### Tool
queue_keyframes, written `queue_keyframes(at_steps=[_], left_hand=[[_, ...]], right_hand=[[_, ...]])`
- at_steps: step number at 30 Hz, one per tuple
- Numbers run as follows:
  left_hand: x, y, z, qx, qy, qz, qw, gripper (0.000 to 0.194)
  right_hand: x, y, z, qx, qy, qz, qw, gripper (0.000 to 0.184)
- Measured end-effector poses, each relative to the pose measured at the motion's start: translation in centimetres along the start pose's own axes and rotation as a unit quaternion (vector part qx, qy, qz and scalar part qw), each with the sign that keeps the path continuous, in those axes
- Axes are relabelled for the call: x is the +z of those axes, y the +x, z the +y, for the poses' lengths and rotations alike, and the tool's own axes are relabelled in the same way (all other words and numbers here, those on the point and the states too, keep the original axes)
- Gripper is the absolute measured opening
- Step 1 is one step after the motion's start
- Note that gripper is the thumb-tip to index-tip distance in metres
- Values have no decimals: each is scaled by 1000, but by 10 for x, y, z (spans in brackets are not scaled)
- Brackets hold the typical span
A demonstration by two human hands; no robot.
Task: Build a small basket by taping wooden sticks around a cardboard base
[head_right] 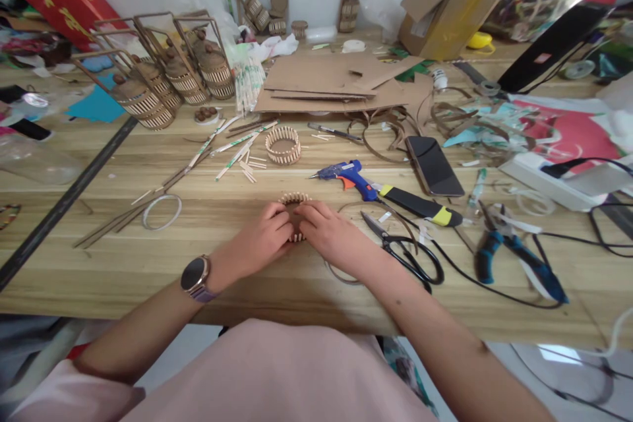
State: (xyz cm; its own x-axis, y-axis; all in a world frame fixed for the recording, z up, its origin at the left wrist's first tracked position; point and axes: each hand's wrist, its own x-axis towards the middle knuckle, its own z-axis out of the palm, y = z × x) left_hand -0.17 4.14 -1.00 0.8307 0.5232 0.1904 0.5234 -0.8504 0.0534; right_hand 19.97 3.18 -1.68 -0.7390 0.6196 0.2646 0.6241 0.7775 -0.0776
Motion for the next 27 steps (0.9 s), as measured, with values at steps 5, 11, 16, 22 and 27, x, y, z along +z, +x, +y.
queue_keyframes(at_steps=[5, 11, 16, 22, 27], left_hand=[[-4, -2, -3, -2, -15, 3, 1000, 17], [-21, -15, -7, -1, -152, 99, 983, 17], [-17, -28, 11, -156, -471, 167, 852, 88], [-11, -23, 41, -250, -690, 167, 658, 98], [-3, -21, 49, -284, -687, 252, 620, 88]], right_hand=[[-2, 0, 3, 10, 26, -24, 999, 21], [-32, -4, 5, 13, 150, -29, 988, 15], [-68, -4, -9, 80, 264, -35, 961, 11], [-73, 0, -23, 96, 313, -9, 945, 17], [-45, -8, -34, 253, 363, 156, 883, 50]])
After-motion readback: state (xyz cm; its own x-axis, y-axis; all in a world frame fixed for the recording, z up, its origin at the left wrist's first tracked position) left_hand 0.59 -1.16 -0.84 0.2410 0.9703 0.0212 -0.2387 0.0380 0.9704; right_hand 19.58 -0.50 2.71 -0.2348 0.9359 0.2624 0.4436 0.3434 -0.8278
